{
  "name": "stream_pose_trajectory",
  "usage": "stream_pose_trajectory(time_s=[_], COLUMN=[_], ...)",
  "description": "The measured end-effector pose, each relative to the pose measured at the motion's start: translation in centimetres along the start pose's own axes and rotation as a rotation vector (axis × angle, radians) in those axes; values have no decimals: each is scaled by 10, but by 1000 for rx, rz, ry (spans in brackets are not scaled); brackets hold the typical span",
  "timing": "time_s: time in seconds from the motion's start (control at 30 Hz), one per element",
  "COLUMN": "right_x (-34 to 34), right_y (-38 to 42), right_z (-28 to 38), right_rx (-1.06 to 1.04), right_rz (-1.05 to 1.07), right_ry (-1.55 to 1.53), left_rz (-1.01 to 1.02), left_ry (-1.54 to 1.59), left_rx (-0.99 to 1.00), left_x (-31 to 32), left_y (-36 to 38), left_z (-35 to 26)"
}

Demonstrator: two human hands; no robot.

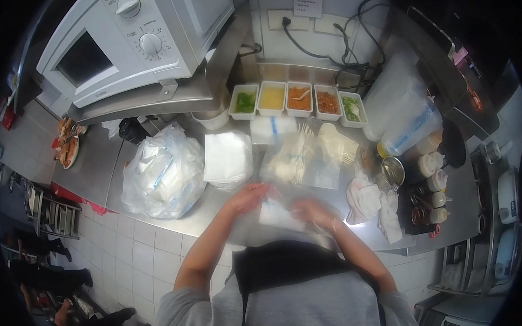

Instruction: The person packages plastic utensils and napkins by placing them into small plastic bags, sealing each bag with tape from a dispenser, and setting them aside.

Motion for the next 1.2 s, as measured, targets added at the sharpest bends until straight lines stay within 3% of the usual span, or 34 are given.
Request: stream_pose_trajectory(time_s=[0.03,0.27,0.33,0.43,0.57,0.63,0.7,0.73,0.8,0.83,0.87,0.93,0.97,1.03,1.13,1.17,1.2], right_x=[0,-3,1,-2,12,15,14,14,4,-5,-11,-34,-36,-34,-35,-36,-49], right_y=[-3,-1,1,2,1,-2,-1,0,4,7,13,28,34,49,62,68,78], right_z=[-6,-12,-26,-19,-32,-27,-21,-15,-15,-15,-12,-22,-28,-59,-61,-61,-47], right_rx=[14,-22,146,2,56,93,43,-6,30,65,72,179,184,398,347,349,407], right_rz=[-29,-60,-10,-13,143,137,141,148,76,13,9,-94,-101,-196,-238,-244,-290], right_ry=[-105,-15,-81,-134,-61,-216,-254,-291,-311,-326,-328,-209,-209,-855,-1091,-1095,-751], left_rz=[1,48,70,30,-74,-146,-645,-639,-749,-520,-512,-264,-256,-280,-265,-256,-261], left_ry=[1,177,216,142,-14,-22,-284,-290,-970,-1067,-1063,-1446,-1444,-1632,-1722,-1724,-1720], left_rx=[1,52,56,124,218,260,478,477,1275,1259,1256,1020,1023,766,681,681,626], left_x=[-1,0,2,-1,-12,-7,-20,-14,48,68,74,119,124,119,118,119,116], left_y=[0,0,1,3,3,13,57,61,119,106,100,67,63,37,27,26,23], left_z=[1,-1,1,3,3,-4,-36,-33,-67,-53,-47,-25,-22,-9,-3,-1,3])
Point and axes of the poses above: each hand's wrist, its own y-axis away from the middle knuckle, its own x-axis out of the palm, z = x × y, the point moved 10 cm from there along -y, towards the middle knuckle, and after that the axes turned 5 degrees about -z, right-handed, at the moved point
